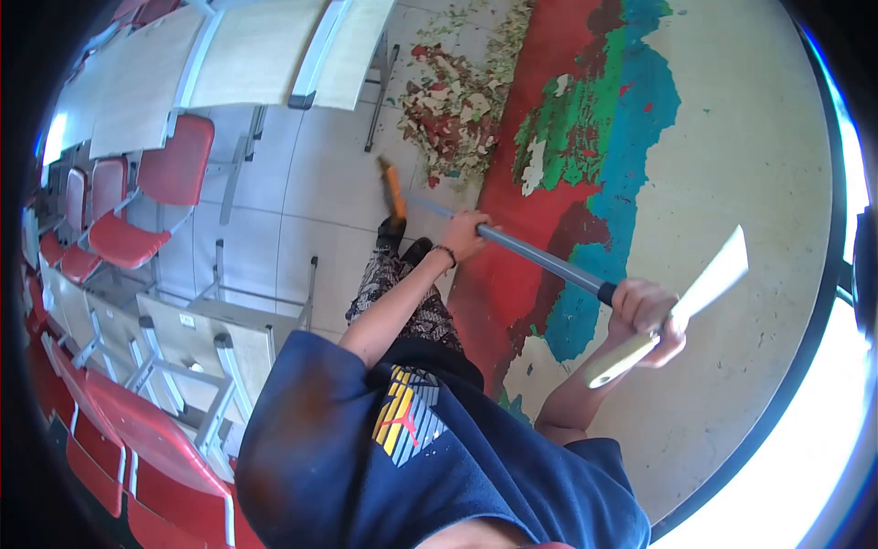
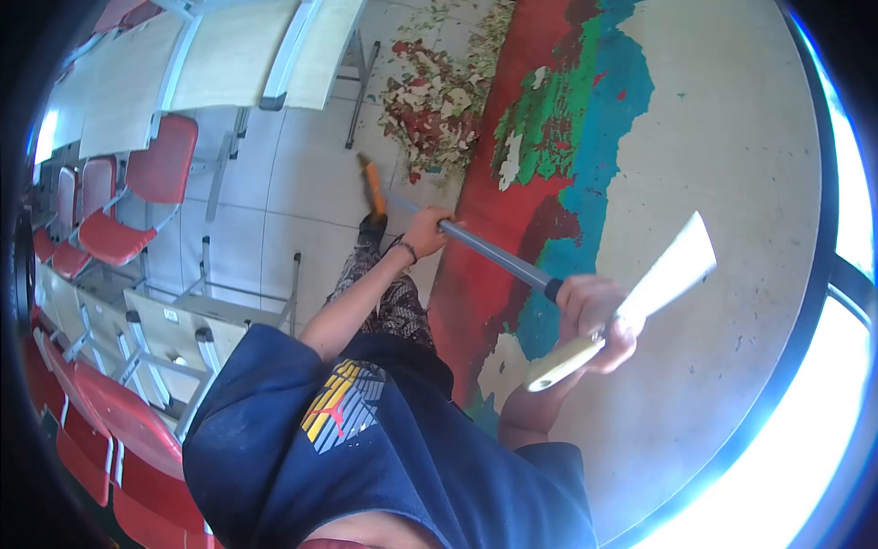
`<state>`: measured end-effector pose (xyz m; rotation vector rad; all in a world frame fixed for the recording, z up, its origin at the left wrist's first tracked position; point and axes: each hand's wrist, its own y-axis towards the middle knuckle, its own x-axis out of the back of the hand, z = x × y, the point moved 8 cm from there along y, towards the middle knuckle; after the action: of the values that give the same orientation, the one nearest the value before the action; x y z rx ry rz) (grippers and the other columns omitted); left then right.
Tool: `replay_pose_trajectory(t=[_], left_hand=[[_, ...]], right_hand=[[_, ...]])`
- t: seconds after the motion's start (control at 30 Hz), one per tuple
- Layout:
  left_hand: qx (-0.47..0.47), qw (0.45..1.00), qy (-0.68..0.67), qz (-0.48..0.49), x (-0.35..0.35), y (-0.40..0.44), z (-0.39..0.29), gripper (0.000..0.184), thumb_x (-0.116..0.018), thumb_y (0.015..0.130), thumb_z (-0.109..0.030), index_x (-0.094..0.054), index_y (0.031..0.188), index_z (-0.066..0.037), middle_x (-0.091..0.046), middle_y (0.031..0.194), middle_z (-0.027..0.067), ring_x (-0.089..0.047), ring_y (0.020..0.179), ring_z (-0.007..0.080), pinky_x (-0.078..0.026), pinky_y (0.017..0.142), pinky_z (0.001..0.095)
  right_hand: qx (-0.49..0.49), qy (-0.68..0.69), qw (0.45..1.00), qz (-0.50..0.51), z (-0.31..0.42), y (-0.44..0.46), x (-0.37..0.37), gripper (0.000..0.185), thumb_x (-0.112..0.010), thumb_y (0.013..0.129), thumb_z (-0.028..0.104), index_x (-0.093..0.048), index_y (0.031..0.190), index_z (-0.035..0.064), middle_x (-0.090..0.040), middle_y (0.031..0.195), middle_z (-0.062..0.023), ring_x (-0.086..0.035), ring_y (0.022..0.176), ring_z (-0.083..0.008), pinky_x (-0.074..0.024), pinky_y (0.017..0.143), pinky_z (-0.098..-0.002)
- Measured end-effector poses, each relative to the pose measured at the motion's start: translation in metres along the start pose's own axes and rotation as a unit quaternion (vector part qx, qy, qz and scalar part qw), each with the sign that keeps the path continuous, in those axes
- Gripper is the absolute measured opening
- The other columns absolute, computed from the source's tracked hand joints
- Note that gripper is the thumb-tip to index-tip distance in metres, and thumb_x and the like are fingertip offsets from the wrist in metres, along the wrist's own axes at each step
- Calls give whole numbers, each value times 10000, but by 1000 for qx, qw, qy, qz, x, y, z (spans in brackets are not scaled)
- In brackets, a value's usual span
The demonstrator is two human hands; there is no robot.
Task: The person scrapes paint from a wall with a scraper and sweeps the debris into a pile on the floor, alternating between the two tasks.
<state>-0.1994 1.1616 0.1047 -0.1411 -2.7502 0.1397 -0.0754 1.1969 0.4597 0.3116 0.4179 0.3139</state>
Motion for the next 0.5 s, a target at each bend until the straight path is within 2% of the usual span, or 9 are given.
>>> replay_pose_trajectory(t=[0.1,0.13,0.17,0.23,0.27,0.33,0.4,0.43,0.5], left_hand=[[91,994,-40,-46,8,-18,48,192,-711,729,-234,-650,801,-67,-604,731,152,-598,780,353,-460,737,421],[88,994,-44,-51,7,-21,63,192,-711,729,-234,-650,801,-67,-604,731,152,-598,780,353,-460,737,421],[116,990,-28,-70,10,-28,84,183,-711,727,-250,-641,790,-94,-610,732,110,-587,811,323,-430,772,429],[147,984,-7,-96,12,-21,113,175,-711,726,-267,-631,779,-120,-615,734,69,-576,843,293,-400,807,438],[146,981,-20,-124,11,-18,122,130,-703,712,-210,-628,772,-123,-616,748,63,-578,840,286,-394,813,433],[151,975,-60,-150,10,-3,121,112,-673,679,-95,-628,777,-123,-619,817,76,-580,859,293,-408,822,434],[150,976,-77,-135,-4,32,110,123,-673,676,-92,-634,788,-124,-616,844,85,-580,870,302,-420,827,433],[143,978,-92,-122,-9,53,102,134,-673,674,-89,-639,798,-126,-613,870,94,-579,882,311,-433,832,431],[65,982,-109,-140,-10,108,68,153,-660,673,-77,-649,818,-125,-608,885,111,-568,941,330,-450,842,423]], right_hand=[[-55,-10,996,-73,-41,6,26,292,-414,837,219,-392,586,73,-356,461,-11,-275,355,-129,-231,384,-315],[-76,12,993,-85,-65,3,33,288,-424,840,216,-403,594,67,-373,473,-23,-290,366,-138,-243,394,-321],[-99,38,989,-99,-91,-2,37,283,-434,842,212,-415,603,61,-390,485,-35,-305,377,-146,-256,405,-327],[-139,7,988,-60,-128,-5,22,278,-462,850,205,-431,622,48,-392,473,-49,-317,372,-154,-269,415,-330],[-157,29,985,-68,-136,-6,18,271,-544,845,182,-493,640,13,-443,480,-60,-398,432,-161,-279,417,-320],[-137,-22,987,-76,-130,14,18,302,-555,837,190,-492,599,15,-441,474,-57,-384,418,-158,-271,414,-316],[-114,-30,988,-103,-119,28,41,322,-549,827,188,-485,561,19,-450,470,-53,-376,408,-153,-270,412,-317],[-76,-53,992,-83,-106,42,39,295,-499,837,167,-433,573,51,-397,444,-37,-331,373,-145,-268,414,-307],[-47,-59,997,-30,-88,63,42,324,-510,833,177,-415,548,56,-384,432,-26,-325,360,-141,-258,392,-309]])
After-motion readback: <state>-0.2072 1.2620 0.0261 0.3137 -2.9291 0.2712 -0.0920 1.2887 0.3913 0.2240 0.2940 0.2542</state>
